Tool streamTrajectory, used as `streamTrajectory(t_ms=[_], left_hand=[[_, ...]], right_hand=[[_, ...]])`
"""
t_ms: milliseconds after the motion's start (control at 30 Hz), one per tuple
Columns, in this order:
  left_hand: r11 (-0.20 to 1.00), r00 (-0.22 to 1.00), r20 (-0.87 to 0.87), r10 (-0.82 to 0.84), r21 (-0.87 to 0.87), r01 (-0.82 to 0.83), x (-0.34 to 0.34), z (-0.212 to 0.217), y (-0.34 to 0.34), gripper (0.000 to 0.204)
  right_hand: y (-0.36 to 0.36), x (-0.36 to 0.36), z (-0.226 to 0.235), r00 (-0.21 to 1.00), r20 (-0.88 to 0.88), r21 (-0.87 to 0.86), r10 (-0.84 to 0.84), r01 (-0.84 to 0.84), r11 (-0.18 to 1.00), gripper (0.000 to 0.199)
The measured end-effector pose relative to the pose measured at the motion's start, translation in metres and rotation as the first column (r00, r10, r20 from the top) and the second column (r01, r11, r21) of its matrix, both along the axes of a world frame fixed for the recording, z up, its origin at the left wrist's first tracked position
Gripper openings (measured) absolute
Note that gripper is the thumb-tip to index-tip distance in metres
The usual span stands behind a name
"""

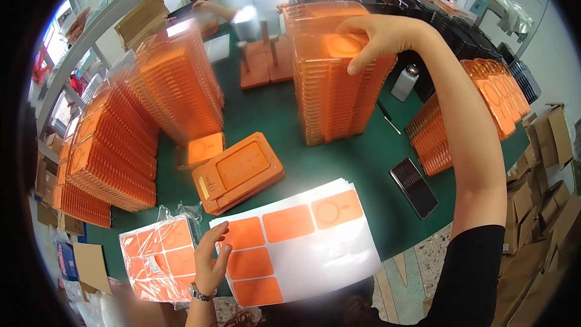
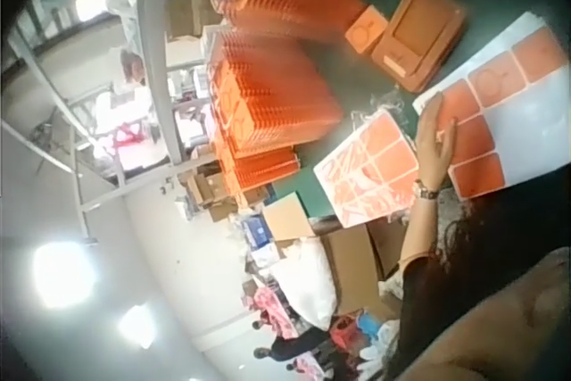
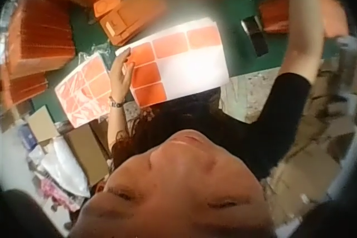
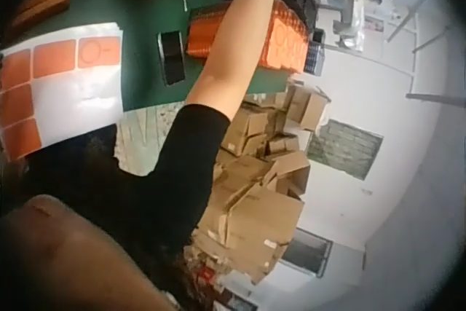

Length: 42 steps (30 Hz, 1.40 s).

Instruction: Cleaning orange plastic phone case parts with a cotton swab and applying adhesive stickers.

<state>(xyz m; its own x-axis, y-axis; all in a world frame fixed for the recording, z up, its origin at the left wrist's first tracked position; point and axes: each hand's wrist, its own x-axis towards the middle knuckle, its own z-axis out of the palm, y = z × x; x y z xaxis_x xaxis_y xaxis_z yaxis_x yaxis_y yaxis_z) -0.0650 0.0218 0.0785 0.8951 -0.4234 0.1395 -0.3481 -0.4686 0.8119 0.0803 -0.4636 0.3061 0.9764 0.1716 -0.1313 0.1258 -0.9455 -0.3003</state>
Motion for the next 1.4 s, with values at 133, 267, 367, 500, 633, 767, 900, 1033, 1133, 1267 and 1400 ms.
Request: streamTrajectory(t_ms=[133,267,367,500,633,767,900,1033,1133,1267,1400], left_hand=[[1.0,1.0,-0.012,0.008,0.012,-0.008,-0.006,0.0,-0.006,0.045],[0.999,0.997,0.076,-0.032,0.035,0.029,-0.01,0.002,-0.012,0.041],[0.998,0.997,0.07,-0.038,0.043,0.035,-0.014,0.001,-0.009,0.039],[0.994,0.995,0.083,-0.052,0.096,0.044,-0.015,-0.005,-0.008,0.038],[0.986,0.984,0.163,-0.071,0.164,0.044,-0.028,-0.004,-0.005,0.029],[0.982,0.963,0.236,-0.133,0.164,0.095,-0.058,-0.028,0.001,0.022],[0.984,0.971,0.213,0.112,0.11,-0.138,-0.106,-0.033,0.026,0.019],[0.928,0.918,-0.166,0.36,-0.04,-0.371,-0.176,-0.036,0.042,0.006],[0.891,0.667,-0.652,0.36,0.029,-0.453,-0.212,-0.054,0.034,0.008],[0.795,0.48,-0.876,0.034,-0.268,-0.544,-0.211,-0.064,0.004,0.021],[0.751,0.49,-0.867,-0.086,-0.38,-0.54,-0.211,-0.077,-0.011,0.025]], right_hand=[[0.013,0.005,-0.001,0.998,0.015,-0.029,0.054,-0.054,0.998,0.091],[0.016,0.001,0.0,0.999,-0.006,-0.036,0.041,-0.041,0.998,0.093],[-0.003,-0.003,-0.001,0.999,-0.048,-0.007,0.018,-0.019,1.0,0.092],[-0.012,-0.004,-0.014,0.997,0.057,-0.05,0.055,-0.052,0.997,0.089],[0.015,-0.029,-0.034,0.946,0.278,0.182,0.167,-0.222,0.958,0.076],[0.103,-0.128,-0.089,0.81,0.523,0.122,0.265,-0.379,0.918,0.047],[0.213,-0.193,-0.211,0.906,0.193,0.473,0.376,-0.421,0.774,0.03],[0.277,-0.239,-0.244,0.904,0.234,0.504,0.358,-0.427,0.751,0.028],[0.293,-0.261,-0.251,0.905,0.202,0.5,0.374,-0.424,0.755,0.029],[0.295,-0.281,-0.264,0.903,0.159,0.456,0.398,-0.425,0.782,0.031],[0.285,-0.287,-0.26,0.909,0.106,0.502,0.404,-0.399,0.767,0.027]])
